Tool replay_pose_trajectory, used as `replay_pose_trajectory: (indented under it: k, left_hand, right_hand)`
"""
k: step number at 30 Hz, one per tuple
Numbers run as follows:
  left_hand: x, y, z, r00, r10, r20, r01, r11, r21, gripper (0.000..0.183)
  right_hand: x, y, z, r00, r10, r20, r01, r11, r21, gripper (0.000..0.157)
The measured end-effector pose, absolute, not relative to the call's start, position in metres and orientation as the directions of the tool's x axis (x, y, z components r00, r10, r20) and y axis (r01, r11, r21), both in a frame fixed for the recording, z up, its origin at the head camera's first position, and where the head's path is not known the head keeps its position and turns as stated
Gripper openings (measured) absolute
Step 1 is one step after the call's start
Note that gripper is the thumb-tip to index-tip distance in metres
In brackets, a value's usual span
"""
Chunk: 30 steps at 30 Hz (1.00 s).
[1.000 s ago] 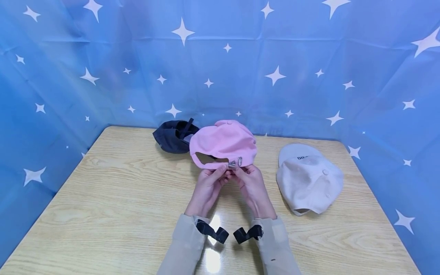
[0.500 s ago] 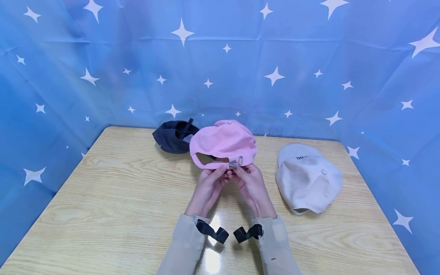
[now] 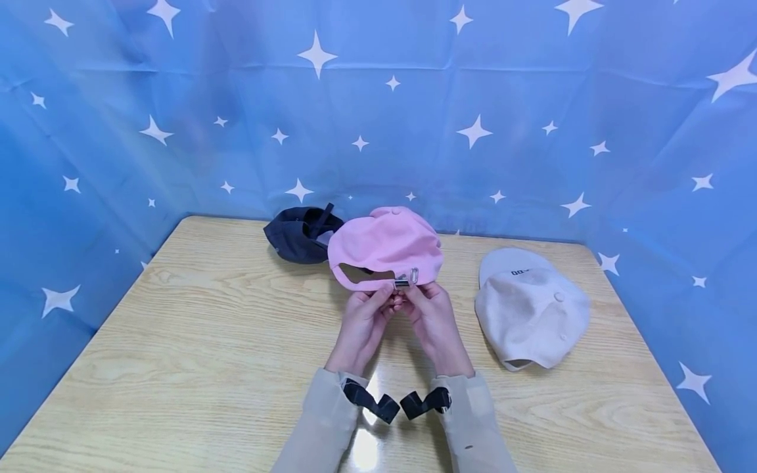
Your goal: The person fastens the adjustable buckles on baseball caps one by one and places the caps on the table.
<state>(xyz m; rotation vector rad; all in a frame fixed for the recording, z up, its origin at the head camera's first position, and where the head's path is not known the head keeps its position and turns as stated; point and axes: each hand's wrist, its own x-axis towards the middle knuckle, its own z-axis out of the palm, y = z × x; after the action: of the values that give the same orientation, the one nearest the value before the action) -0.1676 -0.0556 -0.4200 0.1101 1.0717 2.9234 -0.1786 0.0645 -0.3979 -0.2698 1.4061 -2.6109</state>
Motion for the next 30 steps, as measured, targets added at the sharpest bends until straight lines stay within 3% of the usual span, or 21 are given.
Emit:
replay_pose_trajectory:
  k: [4,10,15,23,30]
  left_hand:
    - [-0.168,-0.054,-0.422,-0.998,0.041,0.052,0.001,-0.774,0.633,0.01]
    - [-0.17,-0.056,-0.426,-0.996,0.07,0.062,-0.025,-0.843,0.538,0.009]
    - [-0.17,-0.059,-0.426,-0.993,0.091,0.069,-0.033,-0.81,0.586,0.01]
    - [-0.169,-0.065,-0.425,-0.995,0.084,0.061,-0.018,-0.714,0.7,0.014]
    - [-0.17,-0.066,-0.428,-0.988,0.124,0.096,-0.034,-0.771,0.636,0.01]
  right_hand:
    - [-0.184,0.065,-0.409,-0.977,-0.151,0.151,-0.058,-0.494,-0.868,0.014]
    - [-0.207,0.069,-0.454,-0.957,-0.164,0.239,-0.146,-0.441,-0.886,0.022]
    - [-0.196,0.064,-0.433,-0.969,-0.128,0.21,-0.142,-0.408,-0.902,0.033]
    - [-0.178,0.06,-0.394,-0.989,-0.126,0.081,-0.02,-0.426,-0.904,0.009]
    - [-0.178,0.061,-0.395,-0.98,-0.163,0.116,-0.047,-0.378,-0.925,0.008]
